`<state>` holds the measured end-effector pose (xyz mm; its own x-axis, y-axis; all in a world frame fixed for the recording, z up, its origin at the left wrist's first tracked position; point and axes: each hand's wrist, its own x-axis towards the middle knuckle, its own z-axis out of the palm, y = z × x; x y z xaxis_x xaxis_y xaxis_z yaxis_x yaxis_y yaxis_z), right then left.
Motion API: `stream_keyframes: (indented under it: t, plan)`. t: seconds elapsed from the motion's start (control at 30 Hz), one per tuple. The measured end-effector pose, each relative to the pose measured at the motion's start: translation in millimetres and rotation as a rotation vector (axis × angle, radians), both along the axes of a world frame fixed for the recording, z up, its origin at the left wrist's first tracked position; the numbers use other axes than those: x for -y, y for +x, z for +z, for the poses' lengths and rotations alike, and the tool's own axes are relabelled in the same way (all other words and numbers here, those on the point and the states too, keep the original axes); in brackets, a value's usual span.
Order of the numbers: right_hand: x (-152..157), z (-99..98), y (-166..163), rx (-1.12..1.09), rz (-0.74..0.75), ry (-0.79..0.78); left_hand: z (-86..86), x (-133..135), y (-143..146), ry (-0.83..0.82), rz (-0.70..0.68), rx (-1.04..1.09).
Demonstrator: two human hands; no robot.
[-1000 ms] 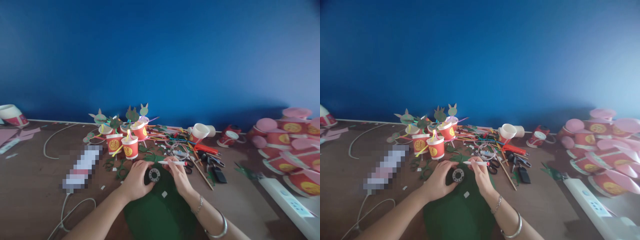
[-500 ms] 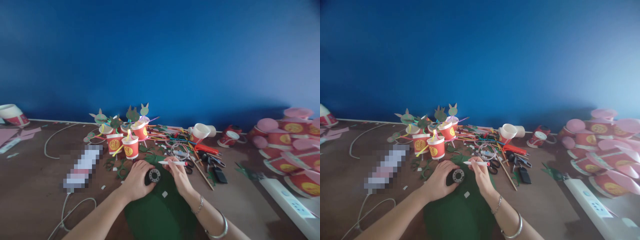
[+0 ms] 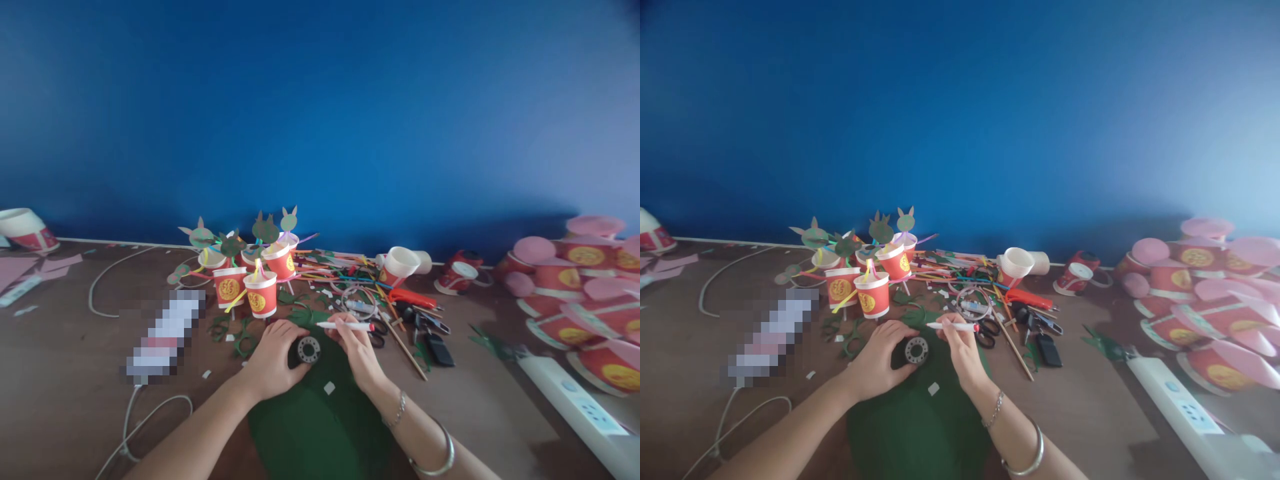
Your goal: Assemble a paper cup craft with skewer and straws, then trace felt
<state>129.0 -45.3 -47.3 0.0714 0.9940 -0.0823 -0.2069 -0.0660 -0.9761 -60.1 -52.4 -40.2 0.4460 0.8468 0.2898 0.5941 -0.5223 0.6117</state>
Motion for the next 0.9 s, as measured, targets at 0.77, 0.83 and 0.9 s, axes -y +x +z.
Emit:
stream_keyframes:
  t: [0.77, 0.83, 0.9]
  plan:
    - [-0.4, -0.5, 0.6, 0.035, 0.02, 0.024, -0.1, 0.8, -1.0, 0.013, -0.03, 0.009]
    - [-0.6, -0.6, 0.3, 0.032, 0.015, 0.023, 0.7, 0.5, -1.0, 0.015, -0.027, 0.003]
    - [-0.9, -0.6, 0.1, 0.028, 0.013, 0.018, 1.3, 0.3, -0.9, 0.02, -0.023, 0.001]
